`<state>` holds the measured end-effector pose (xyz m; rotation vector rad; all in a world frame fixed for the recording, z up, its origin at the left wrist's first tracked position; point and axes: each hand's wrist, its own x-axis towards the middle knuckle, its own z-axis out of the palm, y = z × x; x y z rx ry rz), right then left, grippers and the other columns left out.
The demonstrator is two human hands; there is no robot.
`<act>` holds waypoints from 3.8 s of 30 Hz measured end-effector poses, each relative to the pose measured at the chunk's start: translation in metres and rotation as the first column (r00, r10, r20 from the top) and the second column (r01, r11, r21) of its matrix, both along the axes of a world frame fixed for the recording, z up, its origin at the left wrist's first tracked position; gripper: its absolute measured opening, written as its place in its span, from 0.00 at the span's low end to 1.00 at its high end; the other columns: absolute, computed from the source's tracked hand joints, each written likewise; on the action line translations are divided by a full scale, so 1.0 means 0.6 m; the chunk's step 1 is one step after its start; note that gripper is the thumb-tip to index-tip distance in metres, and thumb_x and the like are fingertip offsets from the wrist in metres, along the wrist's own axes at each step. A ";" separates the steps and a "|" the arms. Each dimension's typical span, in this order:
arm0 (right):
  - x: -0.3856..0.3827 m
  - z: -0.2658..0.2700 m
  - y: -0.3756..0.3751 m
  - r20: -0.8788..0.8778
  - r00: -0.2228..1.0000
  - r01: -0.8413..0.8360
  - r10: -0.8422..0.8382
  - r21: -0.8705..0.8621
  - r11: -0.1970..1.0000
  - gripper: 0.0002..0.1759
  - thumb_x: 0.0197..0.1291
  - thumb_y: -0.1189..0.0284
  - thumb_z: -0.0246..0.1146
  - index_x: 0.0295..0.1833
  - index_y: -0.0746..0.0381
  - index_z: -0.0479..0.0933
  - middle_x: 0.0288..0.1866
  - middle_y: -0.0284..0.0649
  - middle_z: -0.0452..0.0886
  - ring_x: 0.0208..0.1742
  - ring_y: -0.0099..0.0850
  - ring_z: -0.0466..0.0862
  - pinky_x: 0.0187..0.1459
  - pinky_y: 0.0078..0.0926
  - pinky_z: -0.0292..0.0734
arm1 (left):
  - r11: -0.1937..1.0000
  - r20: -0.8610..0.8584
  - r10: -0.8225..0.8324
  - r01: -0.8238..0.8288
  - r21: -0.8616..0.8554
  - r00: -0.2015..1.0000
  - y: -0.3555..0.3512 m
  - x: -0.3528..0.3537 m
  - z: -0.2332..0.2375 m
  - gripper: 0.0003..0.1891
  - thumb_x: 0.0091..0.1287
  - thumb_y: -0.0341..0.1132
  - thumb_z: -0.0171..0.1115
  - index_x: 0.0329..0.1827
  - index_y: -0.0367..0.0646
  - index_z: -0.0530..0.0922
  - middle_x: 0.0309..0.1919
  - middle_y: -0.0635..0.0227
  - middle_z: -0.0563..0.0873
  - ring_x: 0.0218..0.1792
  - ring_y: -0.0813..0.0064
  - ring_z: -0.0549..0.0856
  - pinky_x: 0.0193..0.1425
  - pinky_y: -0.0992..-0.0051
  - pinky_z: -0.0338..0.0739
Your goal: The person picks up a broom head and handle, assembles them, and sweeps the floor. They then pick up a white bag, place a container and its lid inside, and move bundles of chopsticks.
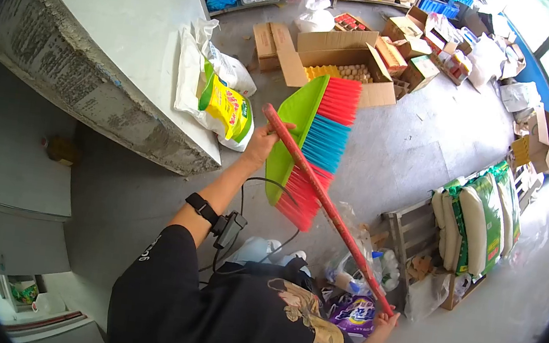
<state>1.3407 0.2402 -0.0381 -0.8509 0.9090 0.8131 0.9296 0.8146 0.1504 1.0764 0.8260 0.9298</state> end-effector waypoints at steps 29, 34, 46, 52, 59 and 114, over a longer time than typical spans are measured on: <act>-0.247 0.299 0.657 0.789 -0.553 -0.575 0.266 -0.593 0.563 0.18 0.48 0.71 0.65 0.48 0.57 0.77 0.45 0.38 0.75 0.42 0.28 0.75 0.41 0.24 0.73 | 0.769 -0.440 0.148 0.177 0.614 0.886 -0.120 0.132 0.124 0.17 0.62 0.35 0.53 0.16 0.36 0.69 0.13 0.66 0.72 0.20 0.78 0.72 0.31 0.75 0.67; -0.263 0.268 0.685 0.674 -0.685 -0.451 0.277 -0.691 0.565 0.07 0.48 0.69 0.64 0.35 0.57 0.77 0.33 0.36 0.77 0.36 0.34 0.77 0.39 0.32 0.70 | 0.705 -0.549 0.186 0.278 0.652 0.815 -0.124 0.120 0.112 0.17 0.60 0.37 0.54 0.16 0.36 0.69 0.15 0.62 0.71 0.24 0.69 0.71 0.33 0.68 0.66; -0.228 0.221 0.674 0.576 -0.535 -0.139 0.619 -0.782 0.607 0.06 0.55 0.70 0.57 0.33 0.62 0.71 0.27 0.43 0.78 0.33 0.42 0.78 0.36 0.38 0.68 | 0.665 -0.629 -0.032 0.486 0.567 0.777 -0.146 0.136 0.090 0.14 0.55 0.41 0.59 0.23 0.37 0.77 0.27 0.54 0.73 0.32 0.64 0.73 0.37 0.68 0.67; -0.195 0.194 0.675 0.695 -0.316 -0.305 0.646 -0.719 0.625 0.09 0.56 0.67 0.58 0.36 0.62 0.71 0.29 0.46 0.80 0.32 0.44 0.80 0.34 0.37 0.73 | 0.581 -0.620 -0.016 0.512 0.633 0.785 -0.160 0.166 0.079 0.11 0.52 0.38 0.60 0.24 0.37 0.78 0.37 0.51 0.73 0.38 0.59 0.76 0.43 0.67 0.70; -0.137 0.265 0.656 0.800 -0.441 -0.341 0.407 -0.569 0.748 0.11 0.53 0.68 0.62 0.38 0.63 0.73 0.27 0.38 0.77 0.30 0.33 0.77 0.37 0.29 0.72 | 0.612 -0.626 0.061 0.466 0.639 0.778 -0.182 0.176 0.089 0.09 0.51 0.36 0.61 0.24 0.37 0.77 0.38 0.49 0.72 0.39 0.57 0.75 0.45 0.67 0.70; -0.125 0.267 0.653 0.773 -0.203 -0.738 0.601 -0.525 0.425 0.15 0.56 0.66 0.59 0.42 0.69 0.74 0.23 0.37 0.79 0.22 0.22 0.77 0.28 0.19 0.71 | 0.448 -0.913 0.139 0.797 0.404 0.384 -0.220 0.192 0.022 0.10 0.50 0.33 0.62 0.32 0.36 0.75 0.34 0.54 0.73 0.33 0.53 0.79 0.37 0.62 0.76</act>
